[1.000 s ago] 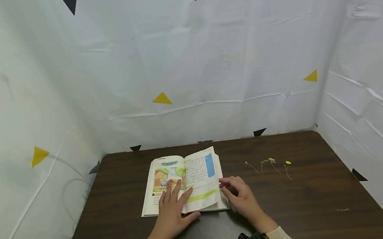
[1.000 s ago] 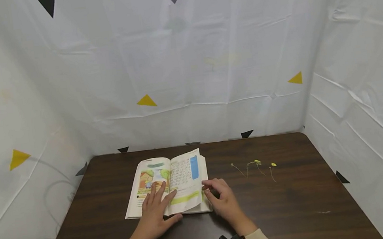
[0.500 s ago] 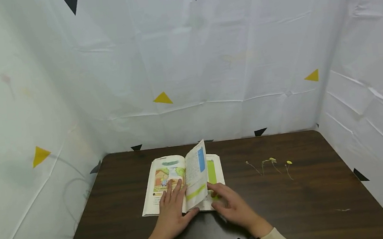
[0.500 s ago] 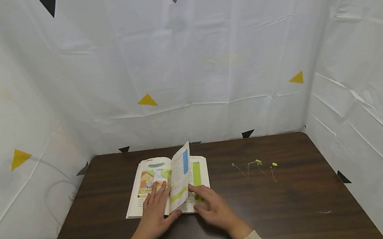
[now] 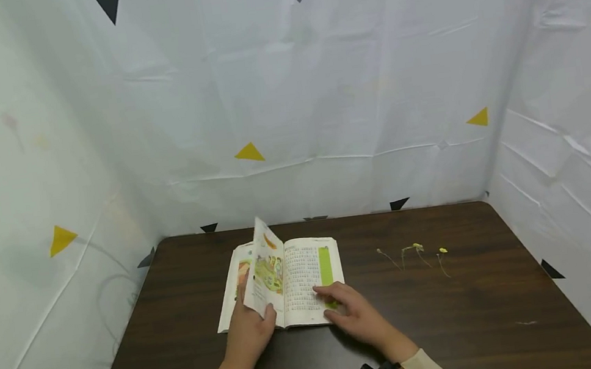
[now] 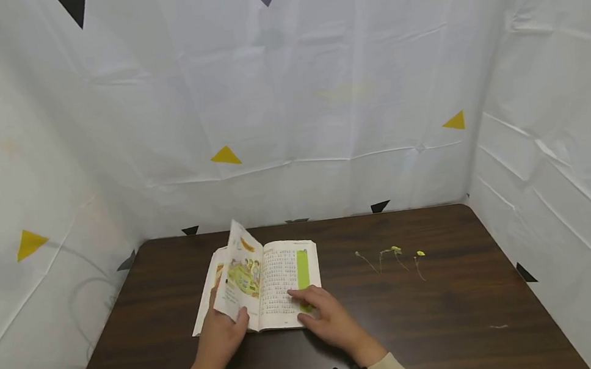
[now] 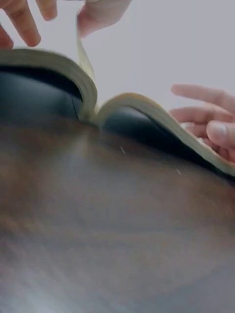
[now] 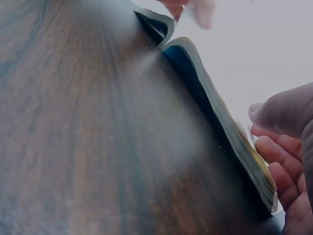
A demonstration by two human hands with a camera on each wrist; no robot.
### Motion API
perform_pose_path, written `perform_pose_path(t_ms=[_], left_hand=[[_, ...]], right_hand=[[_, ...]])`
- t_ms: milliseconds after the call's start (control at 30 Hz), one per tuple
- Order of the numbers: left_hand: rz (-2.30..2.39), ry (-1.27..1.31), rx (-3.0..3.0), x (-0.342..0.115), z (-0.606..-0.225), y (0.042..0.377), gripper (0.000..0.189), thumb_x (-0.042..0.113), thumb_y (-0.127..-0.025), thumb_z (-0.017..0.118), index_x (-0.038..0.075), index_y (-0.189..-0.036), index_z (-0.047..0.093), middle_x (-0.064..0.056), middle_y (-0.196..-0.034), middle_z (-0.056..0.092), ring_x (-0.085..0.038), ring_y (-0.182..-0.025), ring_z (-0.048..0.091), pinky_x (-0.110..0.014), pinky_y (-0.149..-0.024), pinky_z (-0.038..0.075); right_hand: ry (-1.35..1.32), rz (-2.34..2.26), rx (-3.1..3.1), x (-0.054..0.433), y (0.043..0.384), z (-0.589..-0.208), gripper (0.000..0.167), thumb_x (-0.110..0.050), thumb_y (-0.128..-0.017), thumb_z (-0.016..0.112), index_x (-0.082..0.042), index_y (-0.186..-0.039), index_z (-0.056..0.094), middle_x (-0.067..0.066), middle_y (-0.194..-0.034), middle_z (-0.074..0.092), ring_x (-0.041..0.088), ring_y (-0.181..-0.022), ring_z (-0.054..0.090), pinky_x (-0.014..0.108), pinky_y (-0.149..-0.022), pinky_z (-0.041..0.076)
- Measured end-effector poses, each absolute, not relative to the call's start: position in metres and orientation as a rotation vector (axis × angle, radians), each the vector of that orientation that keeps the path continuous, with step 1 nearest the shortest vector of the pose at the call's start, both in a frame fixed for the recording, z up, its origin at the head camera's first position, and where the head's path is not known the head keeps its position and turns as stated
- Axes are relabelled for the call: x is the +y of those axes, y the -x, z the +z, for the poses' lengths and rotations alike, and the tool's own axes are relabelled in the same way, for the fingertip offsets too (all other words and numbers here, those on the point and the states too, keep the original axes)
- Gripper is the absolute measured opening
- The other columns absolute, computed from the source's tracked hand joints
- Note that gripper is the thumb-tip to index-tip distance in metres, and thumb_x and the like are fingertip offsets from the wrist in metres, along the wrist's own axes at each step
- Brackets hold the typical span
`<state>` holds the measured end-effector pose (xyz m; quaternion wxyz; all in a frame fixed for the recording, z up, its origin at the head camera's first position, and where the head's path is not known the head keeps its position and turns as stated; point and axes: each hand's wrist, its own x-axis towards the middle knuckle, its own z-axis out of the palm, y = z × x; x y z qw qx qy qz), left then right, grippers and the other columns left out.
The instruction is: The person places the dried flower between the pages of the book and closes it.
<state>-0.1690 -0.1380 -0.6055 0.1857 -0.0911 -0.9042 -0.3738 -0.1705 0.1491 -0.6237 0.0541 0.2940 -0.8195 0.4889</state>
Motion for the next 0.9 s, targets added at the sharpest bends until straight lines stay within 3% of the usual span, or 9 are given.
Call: perform_pose_path(t_ms=[67, 133, 200, 300, 433, 567, 633, 733, 900], left_hand=[[-1.034, 0.211, -2.507, -0.143, -0.603, 0.17, 0.098, 0.007, -0.093, 0.075, 0.016, -0.175, 0.022, -0.019, -0.159, 0.049, -0.035, -0.123, 0.068, -0.052, -0.09, 0.062], [-0.975, 0.174, -2.491, -0.147, -0.602, 0.171, 0.105, 0.003, -0.093, 0.078, 0.015, -0.176, 0.015, -0.021, -0.163, 0.041, -0.038, -0.133, 0.06, -0.054, -0.098, 0.06], [-0.903, 0.136, -2.484, -0.151, -0.602, 0.172, 0.116, 0.001, -0.089, 0.086, 0.015, -0.177, 0.011, -0.024, -0.166, 0.034, -0.043, -0.149, 0.045, -0.06, -0.113, 0.051], [-0.806, 0.082, -2.45, -0.154, -0.602, 0.172, 0.128, 0.0, -0.08, 0.095, 0.015, -0.177, 0.012, -0.027, -0.172, 0.023, -0.049, -0.154, 0.03, -0.068, -0.121, 0.033], [-0.713, 0.013, -2.381, -0.155, -0.599, 0.172, 0.132, 0.003, -0.072, 0.101, 0.015, -0.176, 0.02, -0.028, -0.174, 0.02, -0.053, -0.155, 0.023, -0.075, -0.11, 0.022], [-0.698, -0.111, -2.366, -0.156, -0.597, 0.172, 0.133, 0.01, -0.074, 0.103, 0.013, -0.176, 0.017, -0.03, -0.173, 0.02, -0.055, -0.154, 0.021, -0.075, -0.106, 0.02], [-0.708, -0.163, -2.373, -0.16, -0.597, 0.173, 0.126, 0.011, -0.076, 0.102, 0.013, -0.175, 0.023, -0.031, -0.172, 0.022, -0.055, -0.152, 0.023, -0.076, -0.106, 0.021], [-0.691, -0.091, -2.406, -0.166, -0.598, 0.175, 0.099, 0.009, -0.08, 0.098, 0.013, -0.165, 0.047, -0.027, -0.166, 0.038, -0.052, -0.148, 0.035, -0.074, -0.109, 0.025], [-0.644, 0.521, -2.489, -0.163, -0.604, 0.179, 0.05, 0.002, -0.09, 0.088, 0.013, -0.137, 0.075, -0.015, -0.148, 0.067, -0.039, -0.139, 0.06, -0.061, -0.118, 0.047]], right_hand=[[-0.884, 1.511, -2.504, 0.148, 0.172, -0.624, 0.057, -0.002, -0.097, 0.079, -0.011, -0.152, 0.063, 0.009, -0.133, 0.072, 0.028, -0.119, 0.069, 0.042, -0.105, 0.059], [-0.868, 1.557, -2.514, 0.147, 0.174, -0.625, 0.057, -0.002, -0.098, 0.079, -0.012, -0.152, 0.064, 0.009, -0.133, 0.072, 0.029, -0.12, 0.069, 0.042, -0.107, 0.059], [-0.852, 1.611, -2.518, 0.147, 0.174, -0.625, 0.055, -0.002, -0.098, 0.078, -0.012, -0.151, 0.064, 0.009, -0.133, 0.072, 0.03, -0.121, 0.07, 0.04, -0.107, 0.059], [-0.837, 1.662, -2.53, 0.148, 0.174, -0.626, 0.051, -0.004, -0.1, 0.077, -0.012, -0.149, 0.065, 0.008, -0.135, 0.072, 0.03, -0.121, 0.07, 0.036, -0.107, 0.058], [-0.847, 1.658, -2.546, 0.149, 0.174, -0.626, 0.046, -0.006, -0.1, 0.078, -0.013, -0.145, 0.068, 0.007, -0.136, 0.072, 0.028, -0.12, 0.069, 0.033, -0.105, 0.057], [-0.846, 1.644, -2.534, 0.15, 0.176, -0.624, 0.044, -0.004, -0.097, 0.08, -0.013, -0.139, 0.072, 0.006, -0.132, 0.072, 0.028, -0.117, 0.067, 0.032, -0.103, 0.056], [-0.841, 1.629, -2.536, 0.151, 0.176, -0.623, 0.043, -0.002, -0.096, 0.08, -0.013, -0.137, 0.074, 0.005, -0.13, 0.072, 0.027, -0.117, 0.066, 0.031, -0.103, 0.055], [-0.831, 1.613, -2.548, 0.15, 0.176, -0.621, 0.042, -0.001, -0.095, 0.081, -0.015, -0.134, 0.076, 0.003, -0.129, 0.072, 0.025, -0.118, 0.066, 0.029, -0.104, 0.053], [-0.833, 1.604, -2.54, 0.151, 0.175, -0.623, 0.038, -0.002, -0.095, 0.081, -0.016, -0.131, 0.077, 0.002, -0.128, 0.073, 0.025, -0.118, 0.066, 0.028, -0.104, 0.051]])
